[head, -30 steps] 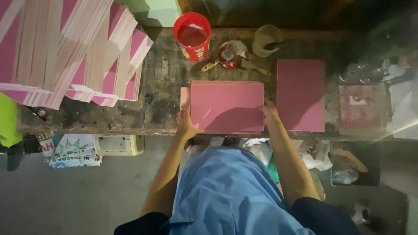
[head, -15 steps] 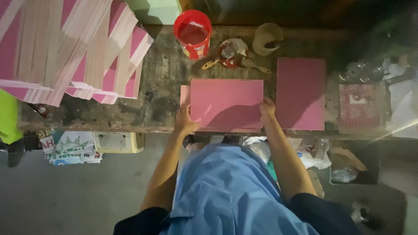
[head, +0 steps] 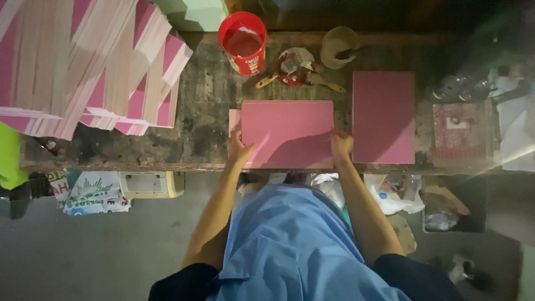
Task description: Folding pink paper sheets and pressing the creases on a wooden workbench.
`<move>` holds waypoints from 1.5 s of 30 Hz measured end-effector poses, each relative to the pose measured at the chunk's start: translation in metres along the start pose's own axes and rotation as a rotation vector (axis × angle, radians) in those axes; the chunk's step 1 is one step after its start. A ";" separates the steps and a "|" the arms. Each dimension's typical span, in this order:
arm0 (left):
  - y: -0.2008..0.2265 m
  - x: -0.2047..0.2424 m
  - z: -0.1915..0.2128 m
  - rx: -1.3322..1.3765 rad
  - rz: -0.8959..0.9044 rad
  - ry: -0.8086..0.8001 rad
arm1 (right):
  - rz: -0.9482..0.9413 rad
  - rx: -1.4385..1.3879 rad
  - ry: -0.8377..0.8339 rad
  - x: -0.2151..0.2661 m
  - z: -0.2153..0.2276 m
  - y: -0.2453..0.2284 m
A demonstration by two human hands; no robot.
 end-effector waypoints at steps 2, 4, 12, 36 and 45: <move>-0.018 -0.010 -0.016 0.008 -0.027 0.050 | 0.009 0.029 -0.006 -0.007 -0.002 0.011; -0.036 -0.019 -0.019 0.206 -0.064 0.171 | -0.051 -0.132 -0.046 0.008 0.001 -0.017; -0.070 -0.038 -0.041 0.017 0.014 0.112 | -0.031 -0.064 -0.057 0.017 0.018 -0.048; -0.059 -0.043 -0.042 -0.009 0.022 0.130 | -0.051 -0.163 -0.105 0.058 0.052 -0.121; -0.071 -0.045 -0.050 -0.007 -0.034 0.096 | -0.149 -0.173 -0.136 0.013 0.016 -0.057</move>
Point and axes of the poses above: each hand's wrist, its own x-axis away from the middle knuckle, its own z-axis out of the back of the hand, y = z × x, the point moved 8 cm from there along -x, towards the middle knuckle, and after that the axes turned 9 degrees about y, right-handed, at the moved point
